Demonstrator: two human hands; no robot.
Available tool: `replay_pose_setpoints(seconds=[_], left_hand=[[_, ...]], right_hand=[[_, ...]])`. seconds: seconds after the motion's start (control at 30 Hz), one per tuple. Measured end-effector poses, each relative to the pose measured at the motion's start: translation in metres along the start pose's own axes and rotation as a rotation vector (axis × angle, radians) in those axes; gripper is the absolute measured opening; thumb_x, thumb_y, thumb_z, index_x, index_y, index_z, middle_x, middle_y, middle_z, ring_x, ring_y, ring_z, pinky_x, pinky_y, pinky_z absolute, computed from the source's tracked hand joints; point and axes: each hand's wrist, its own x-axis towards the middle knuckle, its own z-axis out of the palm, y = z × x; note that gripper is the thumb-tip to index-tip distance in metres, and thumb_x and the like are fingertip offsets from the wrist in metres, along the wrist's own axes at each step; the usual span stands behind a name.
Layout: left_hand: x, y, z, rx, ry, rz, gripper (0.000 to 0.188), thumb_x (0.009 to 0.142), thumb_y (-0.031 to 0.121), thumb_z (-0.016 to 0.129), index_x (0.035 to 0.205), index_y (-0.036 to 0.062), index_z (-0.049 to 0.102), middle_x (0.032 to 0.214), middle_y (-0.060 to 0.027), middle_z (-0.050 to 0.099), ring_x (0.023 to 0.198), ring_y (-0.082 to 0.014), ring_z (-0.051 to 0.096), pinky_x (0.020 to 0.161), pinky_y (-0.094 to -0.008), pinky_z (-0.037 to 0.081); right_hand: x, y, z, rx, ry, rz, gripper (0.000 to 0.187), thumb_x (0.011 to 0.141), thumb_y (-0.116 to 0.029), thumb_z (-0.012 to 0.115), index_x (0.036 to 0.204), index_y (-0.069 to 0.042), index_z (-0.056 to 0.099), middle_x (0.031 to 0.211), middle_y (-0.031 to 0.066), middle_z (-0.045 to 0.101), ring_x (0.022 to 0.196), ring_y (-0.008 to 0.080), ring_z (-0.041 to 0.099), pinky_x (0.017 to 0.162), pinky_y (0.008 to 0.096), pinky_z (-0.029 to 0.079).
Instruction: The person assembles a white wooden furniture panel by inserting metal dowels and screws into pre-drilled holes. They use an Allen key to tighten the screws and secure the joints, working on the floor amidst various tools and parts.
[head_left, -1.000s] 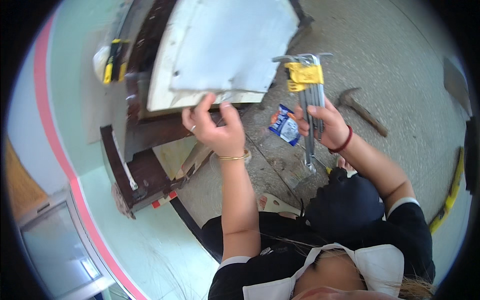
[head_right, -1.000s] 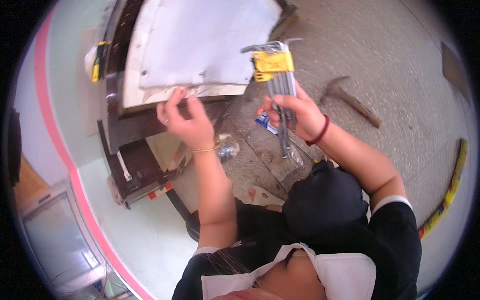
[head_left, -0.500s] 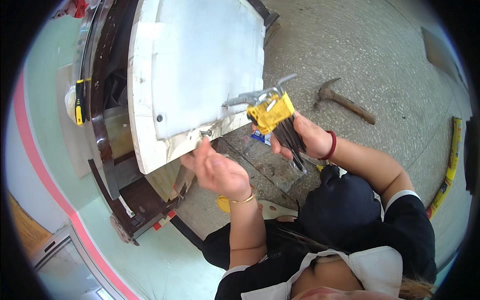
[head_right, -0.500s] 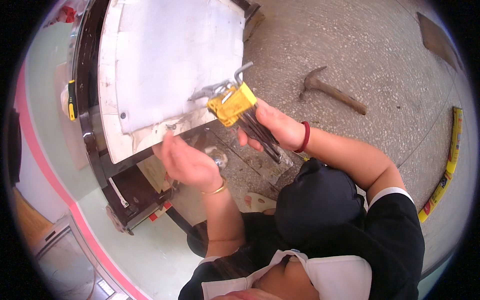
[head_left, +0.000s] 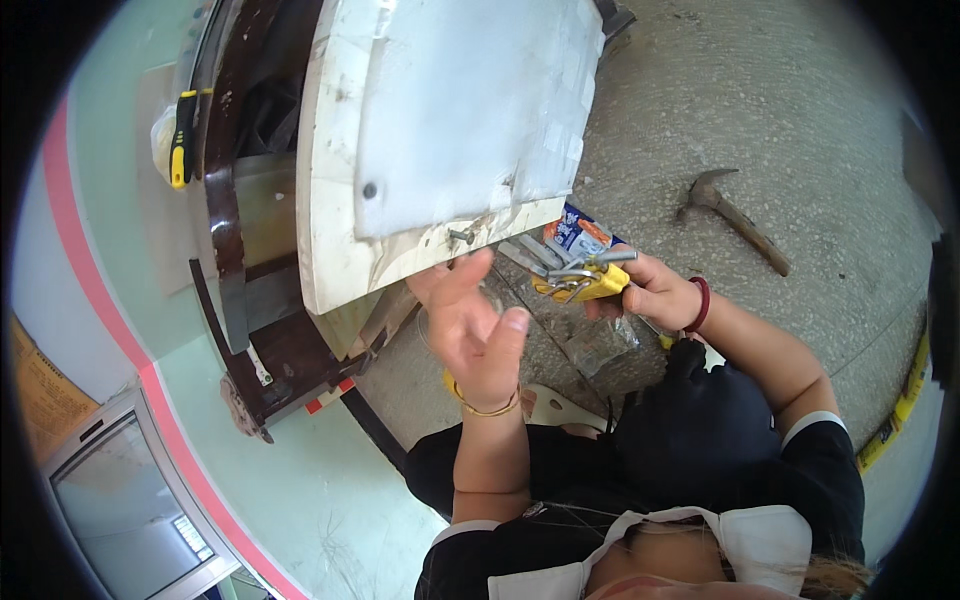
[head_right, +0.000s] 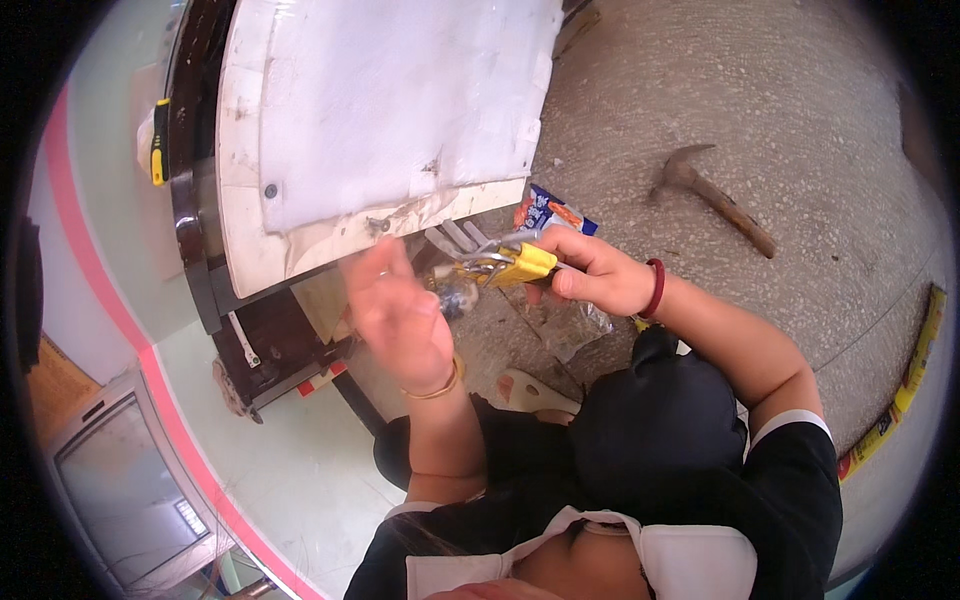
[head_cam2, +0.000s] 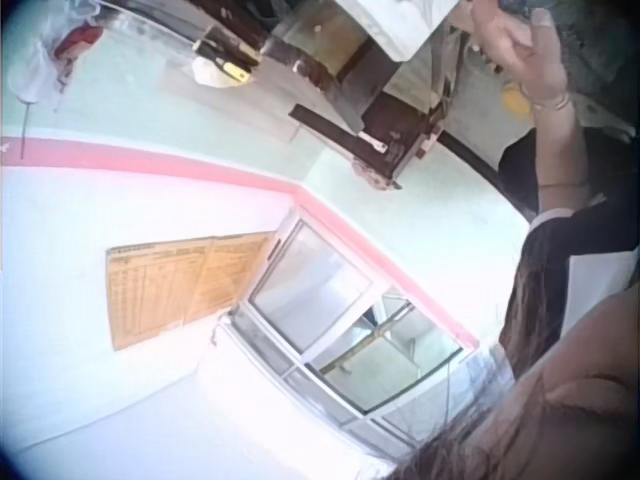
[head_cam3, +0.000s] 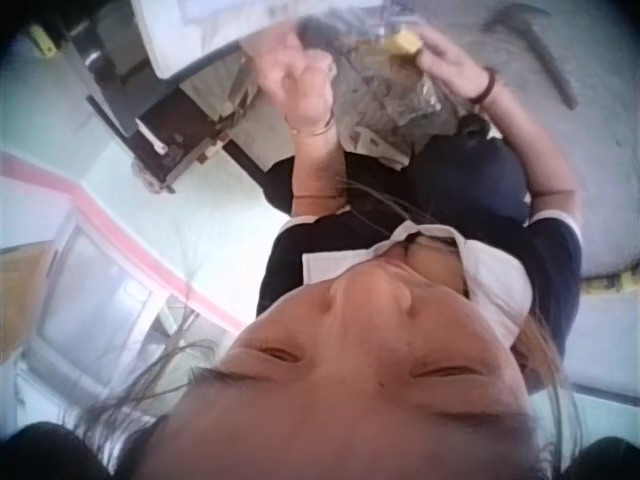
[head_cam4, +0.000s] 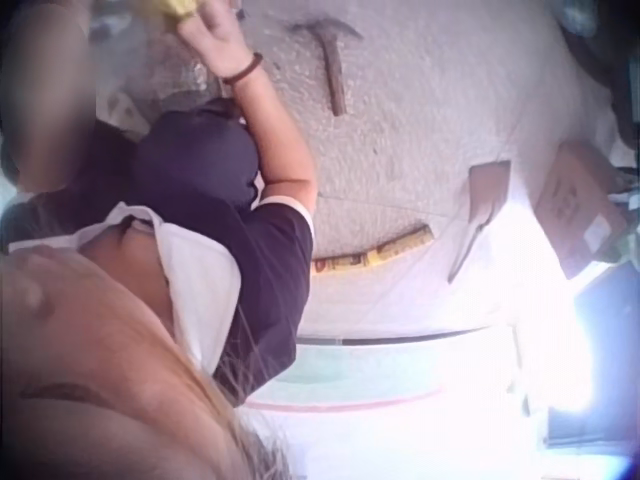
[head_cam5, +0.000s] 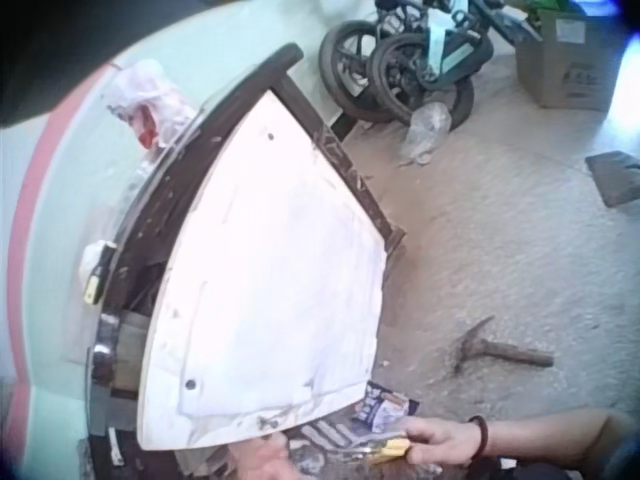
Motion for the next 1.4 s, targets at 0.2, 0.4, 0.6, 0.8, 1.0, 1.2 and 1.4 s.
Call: replay_pose_setpoints(seconds=[0.2,0.4,0.6,0.8,1.0,1.2,1.4], left_hand=[[0.007,0.014,0.009,0.267,-0.153,0.015,0.037,0.065,0.028,0.084,0.094,0.0124,0.068,0.12,-0.0103,0.032,0.118,-0.0269,0.031,0.101,-0.0478,0.024],[0.004,0.009,0.028,0.503,-0.033,0.085,0.037,0.062,0.028,0.088,0.089,0.0149,0.067,0.118,-0.0115,0.035,0.115,-0.0256,0.033,0.092,-0.0412,0.031],[0.003,0.004,0.038,0.455,0.128,0.108,0.03,0.067,0.032,0.084,0.084,0.0151,0.067,0.118,-0.0098,0.038,0.111,-0.0236,0.04,0.089,-0.0357,0.035],[0.002,-0.002,0.018,0.173,0.045,0.103,0.042,0.069,0.042,0.081,0.093,0.0108,0.065,0.131,-0.0125,0.04,0.117,-0.0259,0.042,0.092,-0.0355,0.034],[0.003,0.0,0.015,-0.024,0.214,0.06,0.041,0.087,0.017,0.066,0.122,-0.0006,0.051,0.116,-0.0109,0.052,0.106,-0.02,0.051,0.088,-0.0327,0.041],[0.011,0.002,0.017,0.491,0.197,0.091,0.027,0.09,-0.001,0.058,0.116,-0.0043,0.061,0.104,-0.0079,0.052,0.09,-0.0131,0.054,0.075,-0.0234,0.044],[0.015,0.007,0.017,0.527,0.198,0.068,0.024,0.088,-0.005,0.06,0.111,-0.0059,0.063,0.109,-0.0106,0.052,0.097,-0.0154,0.057,0.081,-0.0235,0.047]], right_hand=[[0.004,-0.002,0.003,-0.161,0.018,-0.085,0.049,0.093,-0.032,0.058,0.127,-0.001,0.042,0.119,0.0092,0.053,0.109,0.0169,0.053,0.093,0.0343,0.042],[0.005,-0.004,0.011,-0.461,0.132,-0.147,0.058,0.09,-0.033,0.063,0.131,-0.002,0.037,0.114,0.0105,0.054,0.106,0.017,0.053,0.092,0.0333,0.043],[0.017,-0.001,0.027,0.102,0.166,0.109,0.055,0.088,-0.035,0.065,0.125,-0.001,0.042,0.094,0.0054,0.055,0.08,0.0082,0.052,0.069,0.0226,0.042],[0.048,-0.023,0.019,0.665,-0.13,0.259,0.039,0.085,-0.027,0.07,0.108,-0.001,0.053,0.098,0.0103,0.063,0.084,0.0178,0.065,0.07,0.0331,0.055],[0.048,-0.031,0.031,0.173,0.003,-0.261,0.046,0.075,-0.02,0.08,0.106,-0.003,0.049,0.093,0.0168,0.066,0.079,0.0285,0.068,0.067,0.0393,0.056],[0.05,-0.038,0.032,-0.424,0.243,-0.385,0.038,0.076,-0.008,0.076,0.105,-0.004,0.05,0.106,0.0141,0.065,0.093,0.0201,0.066,0.08,0.0312,0.053],[0.052,-0.027,0.036,-0.361,0.358,-0.274,0.037,0.075,-0.007,0.078,0.102,-0.003,0.052,0.106,0.0118,0.064,0.094,0.0142,0.062,0.08,0.0278,0.05]])
